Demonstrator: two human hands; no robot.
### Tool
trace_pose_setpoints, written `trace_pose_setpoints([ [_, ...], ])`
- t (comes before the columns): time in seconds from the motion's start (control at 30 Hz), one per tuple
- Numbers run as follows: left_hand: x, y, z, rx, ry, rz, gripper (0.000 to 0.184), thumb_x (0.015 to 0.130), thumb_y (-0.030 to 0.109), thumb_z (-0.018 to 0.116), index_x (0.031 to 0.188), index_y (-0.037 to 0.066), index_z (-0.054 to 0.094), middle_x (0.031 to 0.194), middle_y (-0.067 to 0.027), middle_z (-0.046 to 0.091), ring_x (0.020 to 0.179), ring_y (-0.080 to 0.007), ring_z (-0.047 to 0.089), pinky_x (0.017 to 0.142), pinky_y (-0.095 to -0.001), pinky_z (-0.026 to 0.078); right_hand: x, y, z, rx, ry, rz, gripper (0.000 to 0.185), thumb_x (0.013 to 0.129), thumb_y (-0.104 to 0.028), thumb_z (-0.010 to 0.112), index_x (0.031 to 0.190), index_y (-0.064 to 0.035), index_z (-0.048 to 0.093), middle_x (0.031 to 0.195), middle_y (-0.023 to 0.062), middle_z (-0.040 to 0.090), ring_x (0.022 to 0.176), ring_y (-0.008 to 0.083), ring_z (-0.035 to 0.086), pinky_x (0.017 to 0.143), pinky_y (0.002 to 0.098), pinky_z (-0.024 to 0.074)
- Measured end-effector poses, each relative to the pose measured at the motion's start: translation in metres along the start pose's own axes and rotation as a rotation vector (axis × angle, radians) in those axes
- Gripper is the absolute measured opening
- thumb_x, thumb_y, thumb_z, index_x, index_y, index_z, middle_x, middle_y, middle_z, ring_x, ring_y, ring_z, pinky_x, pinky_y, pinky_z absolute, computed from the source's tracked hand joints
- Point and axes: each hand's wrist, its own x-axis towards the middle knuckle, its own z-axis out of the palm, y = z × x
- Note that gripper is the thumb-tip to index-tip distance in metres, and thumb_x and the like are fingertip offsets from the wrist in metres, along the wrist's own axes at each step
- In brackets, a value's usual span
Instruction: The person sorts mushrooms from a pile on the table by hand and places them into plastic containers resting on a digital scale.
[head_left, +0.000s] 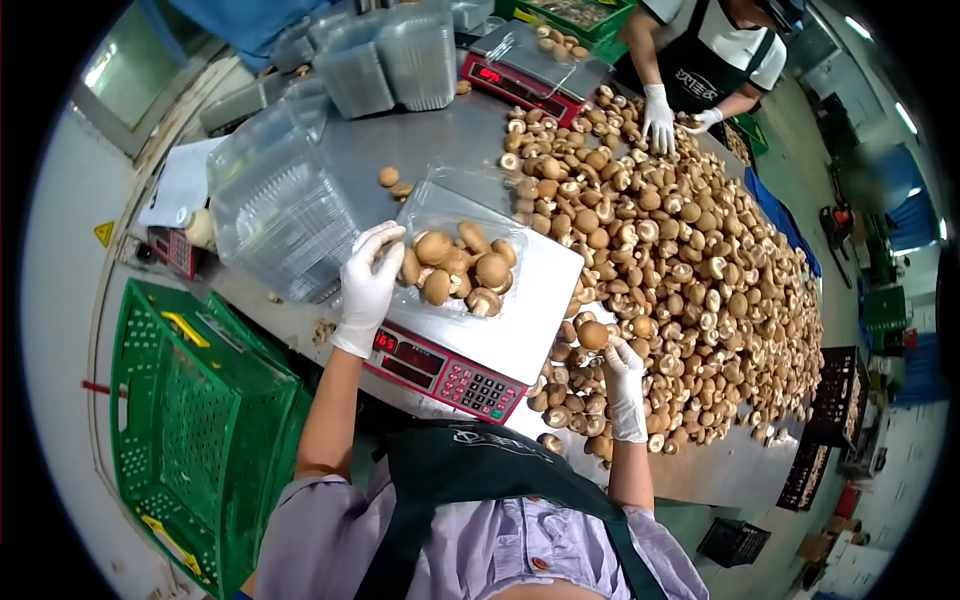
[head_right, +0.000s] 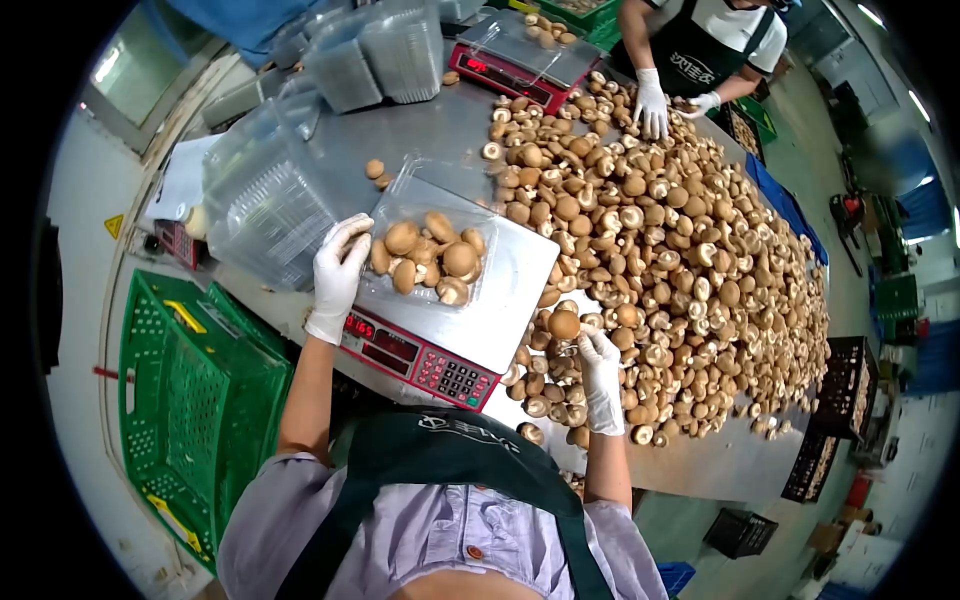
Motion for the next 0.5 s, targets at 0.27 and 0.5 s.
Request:
trace_pose_setpoints([
  [0.27,0.003,-0.004,0.012,0.365,-0.208,0.267,0.04,0.081,0.019,0.067,0.119,0.011,0.062,0.123,-0.011,0.057,0.124,-0.0332,0.044,0.104,-0.0436,0.036,-0.003,-0.04,0.059,-0.145,-0.084,-0.133,0.02,0.09,-0.016,0.065,0.104,-0.0021,0.066,0.09,-0.0009,0.064,0.084,0.0077,0.056,0.077,0.0223,0.0442],
  [0.5,-0.009,0.004,0.011,0.366,-0.119,0.186,0.037,0.08,0.016,0.07,0.115,0.008,0.063,0.111,-0.0151,0.063,0.119,-0.0361,0.049,0.1,-0.0437,0.039,0.02,-0.077,0.155,-0.769,-0.307,-0.592,0.015,0.082,-0.011,0.068,0.096,-0.0061,0.069,0.082,0.0114,0.065,0.072,0.0254,0.063,0.068,0.0314,0.0507],
])
